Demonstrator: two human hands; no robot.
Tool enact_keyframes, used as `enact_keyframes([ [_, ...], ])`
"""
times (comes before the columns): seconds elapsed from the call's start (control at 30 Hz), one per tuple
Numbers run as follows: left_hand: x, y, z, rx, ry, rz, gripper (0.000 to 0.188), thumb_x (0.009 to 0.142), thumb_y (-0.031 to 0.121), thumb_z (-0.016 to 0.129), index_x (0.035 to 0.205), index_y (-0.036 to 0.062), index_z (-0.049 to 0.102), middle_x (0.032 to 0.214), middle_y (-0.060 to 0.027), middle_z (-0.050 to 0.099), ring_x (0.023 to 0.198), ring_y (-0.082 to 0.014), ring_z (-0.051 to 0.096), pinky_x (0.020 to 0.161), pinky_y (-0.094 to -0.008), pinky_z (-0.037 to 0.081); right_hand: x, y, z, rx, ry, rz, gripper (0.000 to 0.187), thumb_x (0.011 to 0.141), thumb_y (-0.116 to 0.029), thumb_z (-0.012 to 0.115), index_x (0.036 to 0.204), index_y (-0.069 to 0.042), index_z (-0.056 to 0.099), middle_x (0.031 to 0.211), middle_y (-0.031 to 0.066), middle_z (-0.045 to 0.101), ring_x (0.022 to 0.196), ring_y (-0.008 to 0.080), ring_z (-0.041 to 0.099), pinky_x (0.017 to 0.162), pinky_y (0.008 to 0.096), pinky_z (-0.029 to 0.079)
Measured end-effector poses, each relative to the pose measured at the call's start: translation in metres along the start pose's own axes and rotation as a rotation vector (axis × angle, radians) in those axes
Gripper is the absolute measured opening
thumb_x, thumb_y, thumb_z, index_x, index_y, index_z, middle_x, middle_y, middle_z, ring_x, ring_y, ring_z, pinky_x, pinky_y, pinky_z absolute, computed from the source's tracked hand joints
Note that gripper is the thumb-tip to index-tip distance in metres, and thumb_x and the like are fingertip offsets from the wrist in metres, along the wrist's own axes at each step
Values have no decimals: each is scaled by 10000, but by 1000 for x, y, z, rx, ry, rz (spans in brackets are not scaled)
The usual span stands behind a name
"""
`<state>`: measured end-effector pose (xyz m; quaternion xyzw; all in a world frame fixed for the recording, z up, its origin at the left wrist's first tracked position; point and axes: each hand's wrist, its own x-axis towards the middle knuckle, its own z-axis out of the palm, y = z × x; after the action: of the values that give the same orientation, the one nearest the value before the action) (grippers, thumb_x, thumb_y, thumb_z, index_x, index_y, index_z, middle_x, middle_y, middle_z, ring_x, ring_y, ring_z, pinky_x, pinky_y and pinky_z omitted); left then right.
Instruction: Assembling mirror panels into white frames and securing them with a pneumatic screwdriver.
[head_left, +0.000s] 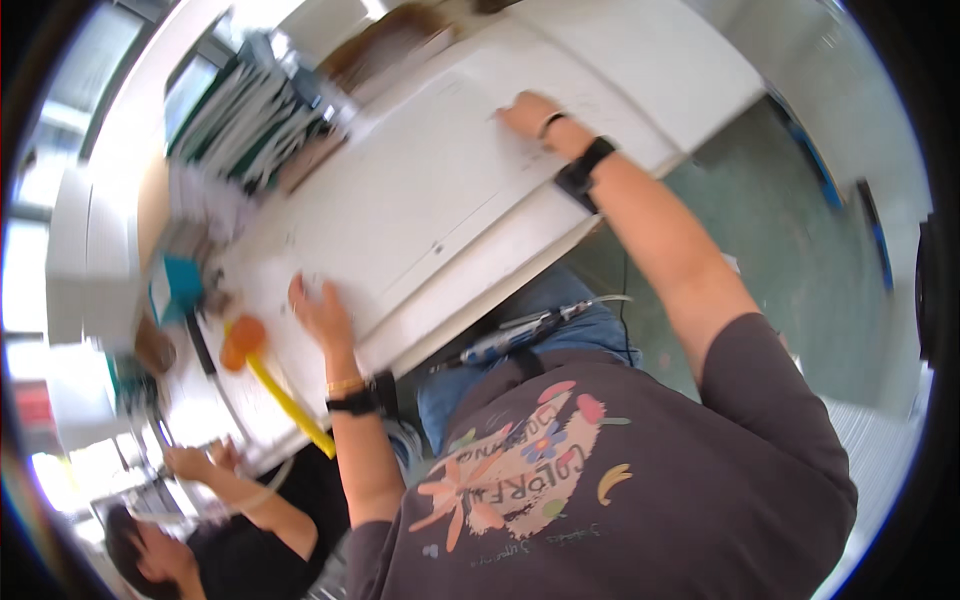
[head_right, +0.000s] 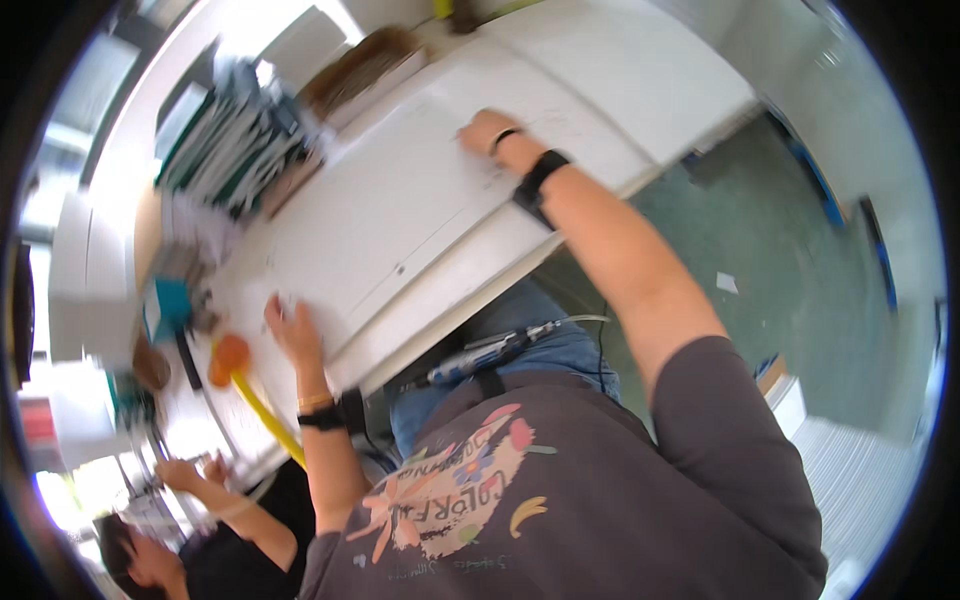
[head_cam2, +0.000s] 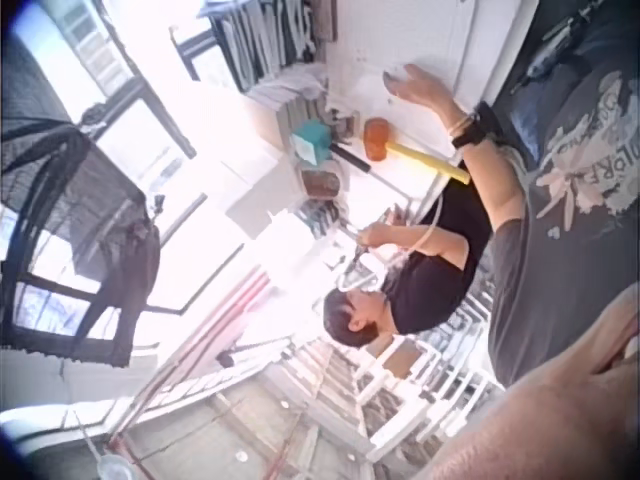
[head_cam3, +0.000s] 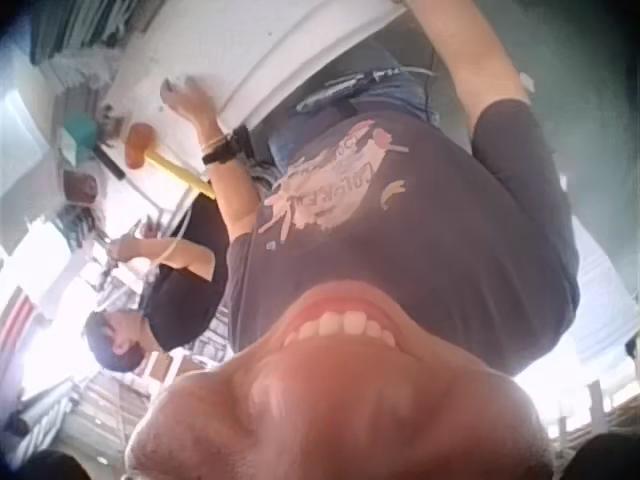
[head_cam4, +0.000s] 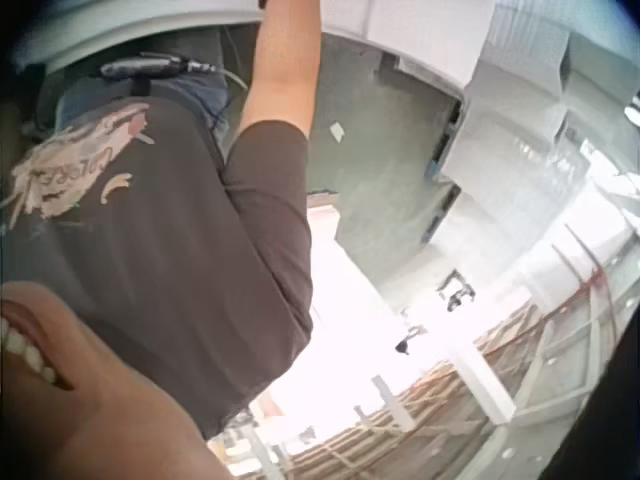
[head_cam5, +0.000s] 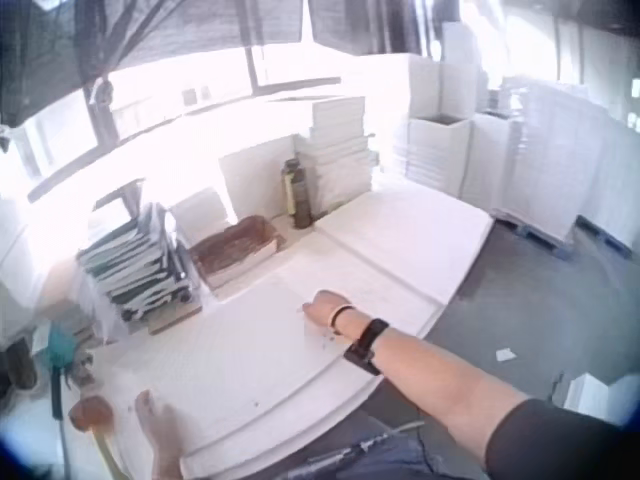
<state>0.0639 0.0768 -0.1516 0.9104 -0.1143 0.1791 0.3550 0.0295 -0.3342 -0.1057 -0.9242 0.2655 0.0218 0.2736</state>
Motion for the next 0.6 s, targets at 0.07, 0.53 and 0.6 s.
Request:
enact_keyframes([
  [0.07,0,14,-1,-46,-12,-81,461,790,118,549,1195,-55,412,1187,-205,458,1121,-311,432,982,-372,323,-4,9,-1,148,43,161,502,808,-391,510,909,91,608,956,275,596,919,388,579,818,412,454],
  [0.53,45,12,-34,-1032,-184,-521,344,905,146,475,1177,-62,448,1164,-131,511,1066,-208,499,929,-310,392,-39,14,-16,876,605,-2,403,788,-323,474,672,49,574,568,210,542,580,315,550,584,367,437],
  [0.6,54,22,-43,-1125,-212,-481,331,925,157,457,1170,-65,455,1154,-123,522,1068,-202,498,928,-313,395,-40,13,-22,900,647,-77,404,797,-334,504,675,44,578,563,168,554,569,282,550,578,359,430],
])
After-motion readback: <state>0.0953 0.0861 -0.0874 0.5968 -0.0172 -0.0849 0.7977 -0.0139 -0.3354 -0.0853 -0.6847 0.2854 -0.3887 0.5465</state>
